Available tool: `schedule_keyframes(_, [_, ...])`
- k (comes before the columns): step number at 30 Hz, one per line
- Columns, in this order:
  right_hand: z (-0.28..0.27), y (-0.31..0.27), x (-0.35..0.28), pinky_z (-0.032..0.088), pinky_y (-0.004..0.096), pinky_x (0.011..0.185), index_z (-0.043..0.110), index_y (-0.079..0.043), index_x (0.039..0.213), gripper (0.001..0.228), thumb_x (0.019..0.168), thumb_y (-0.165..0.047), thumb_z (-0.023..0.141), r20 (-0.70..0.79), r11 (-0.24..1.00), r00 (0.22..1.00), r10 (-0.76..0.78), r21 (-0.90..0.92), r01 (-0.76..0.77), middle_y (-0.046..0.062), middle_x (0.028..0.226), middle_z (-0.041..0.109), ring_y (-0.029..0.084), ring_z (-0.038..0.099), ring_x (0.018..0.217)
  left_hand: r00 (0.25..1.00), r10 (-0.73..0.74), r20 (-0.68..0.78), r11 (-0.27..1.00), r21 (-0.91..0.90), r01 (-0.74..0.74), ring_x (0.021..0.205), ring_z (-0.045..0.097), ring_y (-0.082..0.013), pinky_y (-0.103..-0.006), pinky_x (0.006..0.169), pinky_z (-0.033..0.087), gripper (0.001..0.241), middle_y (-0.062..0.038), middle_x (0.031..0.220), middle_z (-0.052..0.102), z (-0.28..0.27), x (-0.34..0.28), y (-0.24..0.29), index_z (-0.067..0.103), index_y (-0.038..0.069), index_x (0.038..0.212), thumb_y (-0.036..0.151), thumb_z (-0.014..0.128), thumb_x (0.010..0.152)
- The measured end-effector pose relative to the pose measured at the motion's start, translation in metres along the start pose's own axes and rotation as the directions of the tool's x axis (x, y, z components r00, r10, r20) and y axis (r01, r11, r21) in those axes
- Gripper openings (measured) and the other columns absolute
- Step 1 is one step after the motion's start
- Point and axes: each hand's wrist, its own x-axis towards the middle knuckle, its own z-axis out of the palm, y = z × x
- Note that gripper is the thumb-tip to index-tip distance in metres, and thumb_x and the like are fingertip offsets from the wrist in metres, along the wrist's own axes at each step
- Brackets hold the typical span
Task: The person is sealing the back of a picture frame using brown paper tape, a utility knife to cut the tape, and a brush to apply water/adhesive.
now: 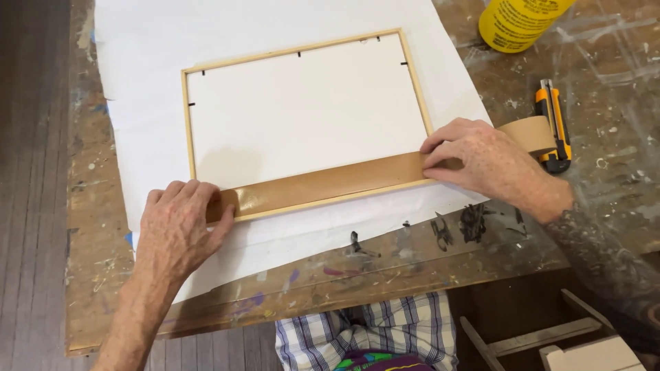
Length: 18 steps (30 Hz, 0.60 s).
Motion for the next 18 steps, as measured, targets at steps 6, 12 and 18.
schedule_keyframes(6, [0.0,0.001,0.002,0.052,0.035,0.106,0.082,-0.018,0.095,0.014,0.087,-0.029,0.078,0.03,0.999,0.999,0.037,0.029,-0.037,-0.003,0.108,0.077,0.015,0.068,0.115,0.985,0.152,-0.078,0.973,-0.163,-0.163,0.092,0.073,-0.0264,-0.0434,0.082,0.057,0.017,-0.003,0.079,0.068,0.019,0.023,0.02,0.072,0.02,0.091,0.036,0.069,0.085])
schedule_keyframes(12, [0.003,0.003,0.001,0.052,0.036,0.103,0.081,-0.019,0.093,0.011,0.086,-0.028,0.079,0.008,0.999,1.0,0.029,0.044,-0.029,-0.004,0.109,0.076,0.014,0.067,0.117,0.823,0.487,-0.292,0.666,-0.485,-0.567,0.1,0.072,-0.0273,-0.0362,0.075,0.06,0.018,-0.007,0.11,0.07,-0.01,0.071,0.196,0.072,0.016,0.108,0.012,0.059,0.095])
schedule_keyframes(18, [0.005,0.005,-0.001,0.05,0.036,0.105,0.081,-0.02,0.094,0.011,0.085,-0.026,0.081,-0.017,1.0,1.0,0.01,0.019,-0.009,-0.003,0.114,0.075,0.015,0.065,0.12,0.759,0.522,-0.389,0.65,-0.394,-0.65,0.093,0.068,-0.0215,-0.0311,0.073,0.058,0.013,-0.005,0.108,0.06,-0.003,0.083,0.23,0.068,0.013,0.105,0.017,0.068,0.093])
